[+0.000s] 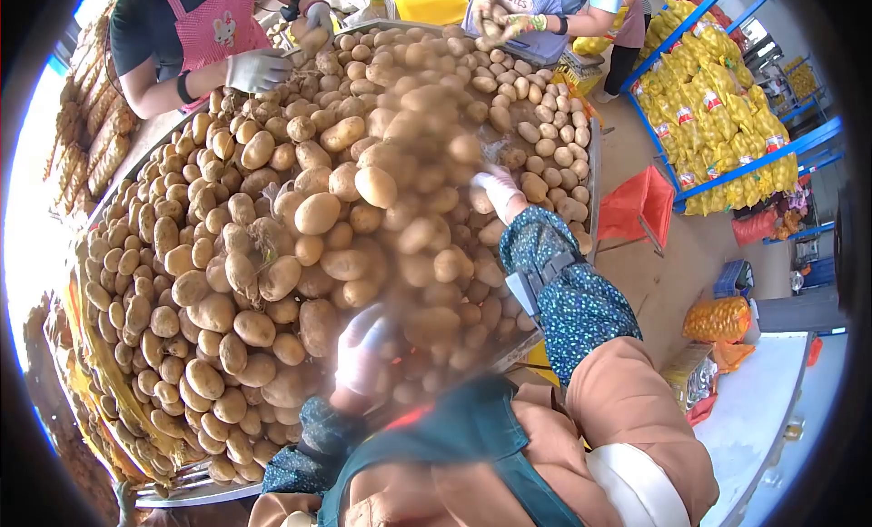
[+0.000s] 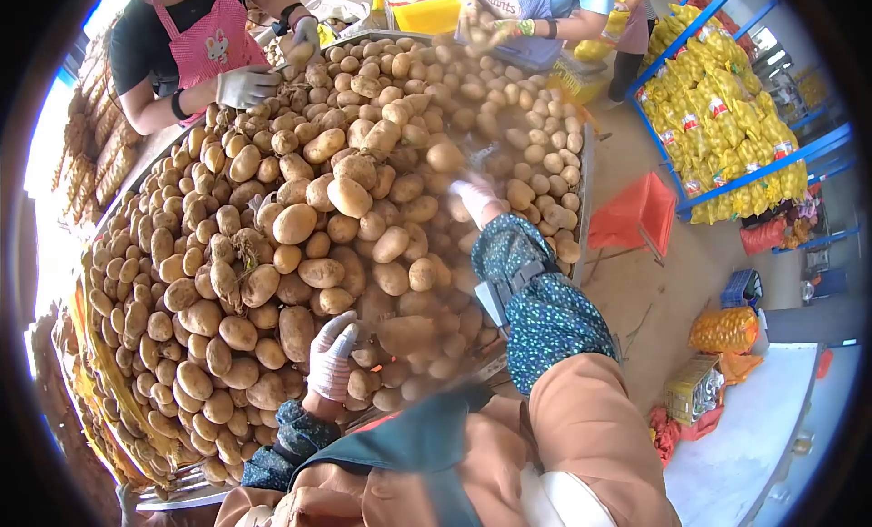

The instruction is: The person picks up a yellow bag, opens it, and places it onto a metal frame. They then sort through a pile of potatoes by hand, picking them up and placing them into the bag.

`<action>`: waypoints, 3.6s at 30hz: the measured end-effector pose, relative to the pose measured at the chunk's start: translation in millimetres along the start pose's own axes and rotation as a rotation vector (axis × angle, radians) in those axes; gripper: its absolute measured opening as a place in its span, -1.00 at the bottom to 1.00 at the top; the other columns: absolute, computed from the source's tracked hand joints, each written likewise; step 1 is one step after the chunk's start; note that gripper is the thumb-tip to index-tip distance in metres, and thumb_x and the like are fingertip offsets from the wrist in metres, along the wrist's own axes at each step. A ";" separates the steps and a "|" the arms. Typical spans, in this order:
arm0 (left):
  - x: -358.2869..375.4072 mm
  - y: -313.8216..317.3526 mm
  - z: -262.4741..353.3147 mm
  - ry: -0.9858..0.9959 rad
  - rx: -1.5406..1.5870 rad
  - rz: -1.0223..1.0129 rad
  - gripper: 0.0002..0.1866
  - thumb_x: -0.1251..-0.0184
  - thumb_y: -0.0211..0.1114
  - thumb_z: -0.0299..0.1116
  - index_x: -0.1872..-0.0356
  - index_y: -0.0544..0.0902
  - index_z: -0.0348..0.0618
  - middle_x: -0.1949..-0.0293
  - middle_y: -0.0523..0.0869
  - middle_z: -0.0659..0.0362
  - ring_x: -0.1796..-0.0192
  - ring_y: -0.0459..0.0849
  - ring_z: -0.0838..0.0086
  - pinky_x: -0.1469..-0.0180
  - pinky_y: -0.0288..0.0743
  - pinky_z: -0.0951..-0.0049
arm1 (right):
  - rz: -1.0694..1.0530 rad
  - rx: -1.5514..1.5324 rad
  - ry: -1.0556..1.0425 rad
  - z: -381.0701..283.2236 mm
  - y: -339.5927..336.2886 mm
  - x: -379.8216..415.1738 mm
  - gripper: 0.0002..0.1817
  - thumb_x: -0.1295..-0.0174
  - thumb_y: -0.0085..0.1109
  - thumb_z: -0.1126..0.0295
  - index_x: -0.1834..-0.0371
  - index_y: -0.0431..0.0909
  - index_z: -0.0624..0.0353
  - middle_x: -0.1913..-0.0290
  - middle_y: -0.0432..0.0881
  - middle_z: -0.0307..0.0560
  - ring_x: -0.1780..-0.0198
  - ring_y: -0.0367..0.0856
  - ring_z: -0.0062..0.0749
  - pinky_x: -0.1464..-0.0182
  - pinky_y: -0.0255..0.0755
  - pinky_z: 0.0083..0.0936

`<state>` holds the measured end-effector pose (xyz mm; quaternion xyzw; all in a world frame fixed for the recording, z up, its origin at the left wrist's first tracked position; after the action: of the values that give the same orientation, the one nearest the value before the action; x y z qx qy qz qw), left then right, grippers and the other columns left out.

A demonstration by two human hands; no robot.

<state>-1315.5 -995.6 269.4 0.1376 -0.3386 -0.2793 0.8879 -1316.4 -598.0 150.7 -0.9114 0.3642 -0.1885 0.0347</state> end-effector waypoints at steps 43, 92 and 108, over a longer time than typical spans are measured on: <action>-48.8 32.6 -12.1 -0.461 0.687 -0.423 -0.41 -0.48 0.13 0.12 -0.25 0.51 -0.18 -0.17 0.63 0.01 -0.22 0.58 0.07 -0.25 0.48 -0.06 | 0.068 0.606 -0.179 -74.1 2.9 121.0 -0.51 -0.29 0.29 0.01 -0.07 0.60 0.18 0.01 0.72 0.08 -0.02 0.69 -0.11 -0.12 0.54 -0.31; 68.9 151.3 -162.6 -0.111 -0.627 -0.821 -0.40 -0.40 0.30 -0.47 -0.43 0.32 -0.24 -0.14 0.59 0.10 -0.14 0.57 0.44 -0.23 0.47 0.40 | -0.129 -1.710 0.024 184.6 -158.4 477.3 -0.13 -0.25 0.07 -0.33 -0.50 0.24 -0.03 -0.45 0.36 0.02 -0.43 0.34 0.04 -0.32 0.33 0.15; 43.6 38.6 -96.5 0.067 -0.430 -0.222 -0.57 -0.41 0.33 -0.38 -0.25 0.54 -0.28 -0.04 0.68 0.18 0.04 0.63 0.53 -0.07 0.54 0.49 | 0.330 -0.503 0.343 129.6 -158.0 364.4 -0.61 -0.36 0.23 0.27 -0.21 0.55 0.12 -0.11 0.68 -0.09 0.01 0.67 -0.38 0.11 0.58 -0.36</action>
<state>-1207.7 -984.8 238.2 -0.0092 -0.2246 -0.4360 0.8714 -923.9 -738.5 178.3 -0.7754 0.5422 -0.2350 -0.2226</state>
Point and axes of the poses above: each hand's wrist, its own x-axis away from the middle knuckle, its own y-axis out of the palm, z = x × y, the point moved 2 cm from there along -x, towards the middle knuckle
